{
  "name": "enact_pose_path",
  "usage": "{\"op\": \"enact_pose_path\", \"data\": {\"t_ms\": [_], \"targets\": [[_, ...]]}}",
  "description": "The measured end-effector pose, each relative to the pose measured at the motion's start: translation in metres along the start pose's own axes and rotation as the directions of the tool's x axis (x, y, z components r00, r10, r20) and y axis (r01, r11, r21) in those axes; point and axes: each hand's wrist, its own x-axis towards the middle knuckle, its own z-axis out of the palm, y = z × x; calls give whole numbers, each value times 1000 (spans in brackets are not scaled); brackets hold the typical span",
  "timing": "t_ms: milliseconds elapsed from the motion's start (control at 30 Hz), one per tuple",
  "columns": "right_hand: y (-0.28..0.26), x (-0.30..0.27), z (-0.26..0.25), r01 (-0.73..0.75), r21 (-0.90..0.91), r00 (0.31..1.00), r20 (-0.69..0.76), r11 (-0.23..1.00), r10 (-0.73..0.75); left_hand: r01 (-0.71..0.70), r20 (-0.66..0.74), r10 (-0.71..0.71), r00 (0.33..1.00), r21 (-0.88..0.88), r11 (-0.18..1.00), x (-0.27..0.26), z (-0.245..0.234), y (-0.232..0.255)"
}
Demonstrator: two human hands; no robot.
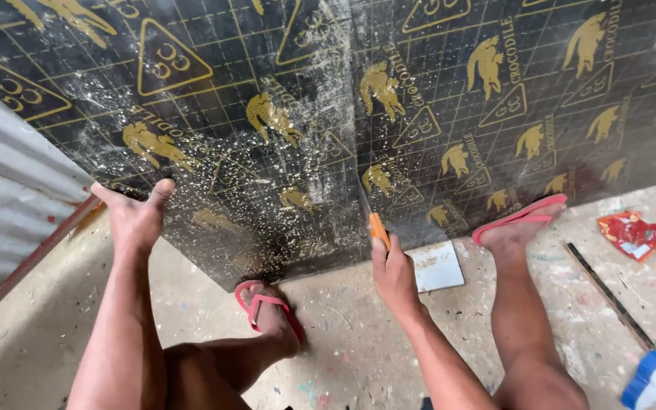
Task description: The person kneels on the floor and uses a hand saw to cut a large, dark-colored board with a repeating yellow pattern. The person holds the board steady with their left hand while sawing with their right hand.
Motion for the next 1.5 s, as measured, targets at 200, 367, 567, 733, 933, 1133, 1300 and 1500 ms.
{"op": "enact_pose_path", "data": {"t_ms": [200,367,567,733,933,1133,1300,1500], "targets": [[-11,-108,-62,-494,-150,835,192,857,515,-4,-18,5,1000,43,999,7,1,-4],[9,-126,-55,-571,-228,795,84,788,601,-31,-30,32,999,43,999,19,5,-21],[-10,-27,7,-204,-4,979,-13,979,204,-203,-73,200,977,-45,978,33,5,-54],[-28,-60,-32,-248,93,968,-16,964,251,-315,-95,308,947,-71,946,29,3,-45],[8,-140,-63,-590,-294,770,77,752,634,15,-2,-15,1000,-12,1000,-5,1,5],[42,-27,17,-198,-192,979,-89,961,184,-5,-23,5,1000,-28,1000,-1,2,-2],[-5,-23,-8,-145,-27,989,28,989,146,-33,-1,33,999,-54,998,0,0,0],[-9,-138,-71,-618,-260,748,95,742,657,-30,-14,31,999,39,999,14,3,-13]]}}
